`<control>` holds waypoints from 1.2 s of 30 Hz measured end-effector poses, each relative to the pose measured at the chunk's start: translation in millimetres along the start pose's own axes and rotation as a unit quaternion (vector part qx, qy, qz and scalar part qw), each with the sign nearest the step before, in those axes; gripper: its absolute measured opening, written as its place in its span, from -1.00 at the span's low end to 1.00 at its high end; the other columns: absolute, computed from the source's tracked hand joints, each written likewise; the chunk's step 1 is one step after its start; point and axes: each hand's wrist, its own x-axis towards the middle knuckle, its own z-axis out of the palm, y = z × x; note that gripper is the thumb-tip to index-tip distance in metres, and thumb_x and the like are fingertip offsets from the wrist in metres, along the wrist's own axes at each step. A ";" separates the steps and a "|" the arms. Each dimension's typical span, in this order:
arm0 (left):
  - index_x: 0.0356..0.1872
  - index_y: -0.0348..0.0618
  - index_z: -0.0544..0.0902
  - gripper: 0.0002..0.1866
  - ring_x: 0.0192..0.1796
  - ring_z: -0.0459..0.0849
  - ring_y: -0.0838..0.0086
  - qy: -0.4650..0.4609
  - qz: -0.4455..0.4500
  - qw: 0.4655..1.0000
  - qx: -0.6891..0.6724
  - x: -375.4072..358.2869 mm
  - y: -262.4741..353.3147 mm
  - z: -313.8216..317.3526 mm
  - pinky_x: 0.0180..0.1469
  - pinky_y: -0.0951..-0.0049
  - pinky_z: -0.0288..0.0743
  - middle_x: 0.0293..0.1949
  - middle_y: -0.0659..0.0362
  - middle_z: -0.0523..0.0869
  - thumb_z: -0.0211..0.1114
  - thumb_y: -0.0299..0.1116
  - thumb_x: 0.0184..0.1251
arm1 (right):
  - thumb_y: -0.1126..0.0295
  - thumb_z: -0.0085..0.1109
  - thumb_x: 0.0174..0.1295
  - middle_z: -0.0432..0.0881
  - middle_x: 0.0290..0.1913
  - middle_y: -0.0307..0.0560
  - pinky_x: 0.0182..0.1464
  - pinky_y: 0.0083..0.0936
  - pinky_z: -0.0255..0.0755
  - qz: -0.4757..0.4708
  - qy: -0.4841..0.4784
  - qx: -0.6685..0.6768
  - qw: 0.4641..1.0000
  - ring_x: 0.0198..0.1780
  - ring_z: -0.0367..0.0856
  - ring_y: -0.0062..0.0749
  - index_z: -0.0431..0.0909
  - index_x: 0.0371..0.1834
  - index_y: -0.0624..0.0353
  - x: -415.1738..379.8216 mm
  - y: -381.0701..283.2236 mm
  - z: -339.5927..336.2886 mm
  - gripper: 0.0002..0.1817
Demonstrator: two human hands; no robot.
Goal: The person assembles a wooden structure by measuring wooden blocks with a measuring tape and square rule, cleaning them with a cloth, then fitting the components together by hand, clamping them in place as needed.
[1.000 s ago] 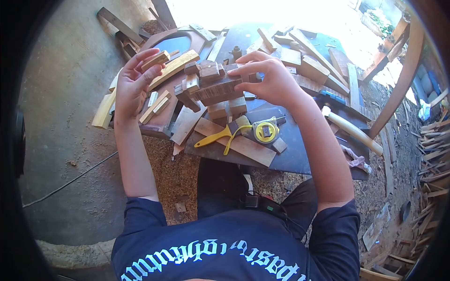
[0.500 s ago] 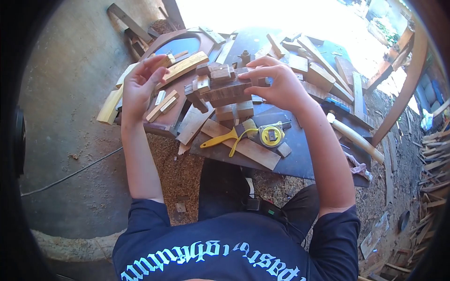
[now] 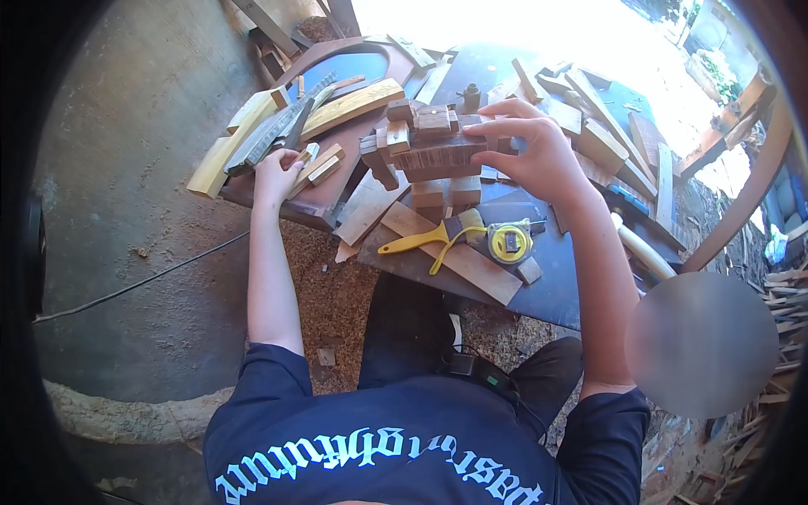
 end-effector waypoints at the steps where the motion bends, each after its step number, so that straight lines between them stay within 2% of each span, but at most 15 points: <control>1: -0.01 -0.14 0.85 -0.74 -0.01 0.88 0.18 -0.004 -0.010 1.000 -0.008 0.3 -3.4 1.7 0.14 0.23 0.70 -0.08 -0.03 0.90 0.53 -0.35 0.32 | 0.37 0.66 0.14 0.74 0.27 -0.15 0.32 -0.28 0.61 0.007 -0.002 0.001 1.000 0.26 0.72 -0.27 0.90 0.10 -0.24 -0.4 -0.8 -0.2 -0.58; 4: -0.01 -0.22 0.83 -0.72 -0.04 0.89 0.26 -0.008 -0.016 1.000 0.021 -0.7 -4.7 -0.1 0.12 0.27 0.72 -0.10 0.00 0.91 0.53 -0.31 0.34 | 0.37 0.66 0.14 0.74 0.27 -0.14 0.32 -0.28 0.61 -0.020 0.006 -0.010 1.000 0.25 0.72 -0.27 0.90 0.10 -0.24 0.2 1.6 0.3 -0.58; 10: -0.01 -0.13 0.84 -0.74 -0.01 0.88 0.19 -0.007 -0.070 0.994 0.088 -12.7 2.5 -13.7 0.11 0.22 0.71 -0.10 0.00 0.90 0.50 -0.29 0.35 | 0.34 0.67 0.14 0.75 0.25 -0.13 0.31 -0.28 0.61 -0.011 0.000 0.001 1.000 0.24 0.73 -0.25 0.89 0.11 -0.23 -0.1 2.5 0.5 -0.58; 13: 0.03 -0.14 0.83 -0.72 -0.02 0.89 0.23 0.015 -0.044 0.998 0.046 -19.9 10.4 -19.1 0.09 0.25 0.71 -0.11 0.01 0.91 0.51 -0.27 0.37 | 0.33 0.67 0.15 0.76 0.23 -0.11 0.31 -0.28 0.61 -0.033 0.002 -0.007 0.999 0.23 0.73 -0.22 0.89 0.12 -0.24 0.7 5.8 -0.3 -0.57; 17: 0.13 -0.16 0.80 -0.65 -0.03 0.86 0.28 0.091 0.104 0.984 -0.111 -41.8 94.8 -41.5 0.13 0.24 0.69 -0.09 0.03 0.89 0.53 -0.27 0.40 | 0.34 0.65 0.16 0.77 0.22 -0.08 0.29 -0.29 0.60 -0.062 0.004 -0.005 0.998 0.23 0.73 -0.20 0.89 0.13 -0.25 0.9 7.5 -1.4 -0.57; 19: 0.17 -0.13 0.79 -0.61 0.07 0.83 0.23 0.121 0.256 0.952 -0.117 -57.3 153.4 -48.1 0.17 0.27 0.66 0.00 0.04 0.86 0.55 -0.26 0.38 | 0.37 0.65 0.17 0.76 0.23 -0.10 0.31 -0.30 0.59 -0.042 -0.001 -0.013 0.999 0.25 0.71 -0.23 0.89 0.14 -0.22 0.6 5.7 -1.9 -0.57; 21: 0.22 -0.09 0.76 -0.53 0.19 0.77 0.16 0.136 0.453 0.876 -0.094 -53.8 197.4 -44.2 0.23 0.21 0.62 0.12 0.06 0.82 0.56 -0.17 0.35 | 0.42 0.66 0.15 0.75 0.24 -0.13 0.35 -0.30 0.57 -0.027 -0.010 -0.014 0.999 0.27 0.69 -0.28 0.89 0.15 -0.18 1.3 2.9 -2.6 -0.55; 23: 0.28 -0.05 0.73 -0.40 0.29 0.72 0.13 0.097 0.516 0.851 -0.025 -54.2 235.5 -45.1 0.32 0.11 0.56 0.20 0.09 0.79 0.57 0.00 0.28 | 0.41 0.65 0.16 0.75 0.24 -0.12 0.33 -0.31 0.58 -0.024 -0.013 -0.017 0.999 0.23 0.72 -0.29 0.90 0.13 -0.16 1.4 0.6 -3.3 -0.57; 26: 0.32 -0.06 0.70 -0.25 0.26 0.75 0.09 0.088 0.540 0.836 0.043 -37.5 267.4 -21.9 0.35 -0.02 0.54 0.13 0.07 0.82 0.58 0.14 0.17 | 0.37 0.66 0.14 0.75 0.23 -0.10 0.29 -0.34 0.60 -0.021 -0.019 -0.015 0.999 0.20 0.73 -0.30 0.90 0.11 -0.11 2.0 -3.4 -7.1 -0.59; 28: 0.31 -0.10 0.70 -0.23 0.18 0.79 0.11 -0.115 0.462 0.871 0.118 -25.1 286.2 -21.9 0.28 0.03 0.60 0.08 0.04 0.84 0.59 0.16 0.14 | 0.35 0.66 0.13 0.75 0.23 -0.09 0.29 -0.33 0.60 -0.016 -0.023 -0.022 0.999 0.20 0.73 -0.30 0.89 0.12 -0.09 2.7 -3.1 -8.1 -0.58; 29: 0.30 -0.12 0.71 -0.21 0.15 0.81 0.11 -0.215 0.414 0.871 0.156 -19.8 295.0 -21.6 0.24 0.05 0.63 0.05 0.02 0.86 0.59 0.17 0.12 | 0.34 0.66 0.13 0.75 0.24 -0.08 0.28 -0.33 0.60 -0.014 -0.025 -0.025 0.999 0.21 0.73 -0.30 0.89 0.12 -0.08 2.9 -2.9 -8.1 -0.57; 30: 0.20 -0.20 0.77 -0.27 0.00 0.86 0.13 -0.278 0.378 0.876 0.111 -13.7 298.3 -21.0 0.13 0.15 0.70 -0.06 -0.05 0.87 0.62 0.10 0.08 | 0.31 0.67 0.12 0.75 0.24 -0.08 0.31 -0.31 0.60 -0.015 -0.020 -0.023 0.999 0.22 0.73 -0.28 0.88 0.14 -0.07 2.8 -2.6 -8.0 -0.55; 33: 0.08 -0.25 0.82 -0.34 -0.06 0.87 0.13 -0.318 0.376 0.867 0.076 -7.7 299.8 -22.0 0.06 0.22 0.73 -0.08 -0.09 0.87 0.66 0.03 0.04 | 0.30 0.68 0.12 0.75 0.24 -0.08 0.35 -0.28 0.58 -0.047 -0.014 -0.037 0.998 0.23 0.73 -0.24 0.87 0.16 -0.08 3.7 8.2 -3.7 -0.53; 34: 0.03 -0.31 0.83 -0.36 -0.08 0.86 0.10 -0.301 0.388 0.870 0.055 -8.0 297.6 -19.1 0.06 0.19 0.73 -0.12 -0.11 0.87 0.68 -0.01 0.00 | 0.21 0.68 0.13 0.73 0.29 -0.01 0.42 -0.23 0.54 -0.043 -0.037 -0.058 0.997 0.30 0.70 -0.15 0.80 0.29 -0.14 6.1 9.7 -6.8 -0.42; 36: 0.07 -0.31 0.81 -0.37 -0.15 0.86 0.20 -0.285 0.396 0.872 0.042 -3.5 291.0 -15.1 0.00 0.23 0.72 -0.15 -0.10 0.87 0.64 -0.09 0.00 | 0.12 0.66 0.16 0.70 0.35 0.04 0.44 -0.21 0.53 -0.078 -0.007 -0.102 0.992 0.35 0.67 -0.09 0.73 0.39 -0.18 1.2 7.7 -12.1 -0.34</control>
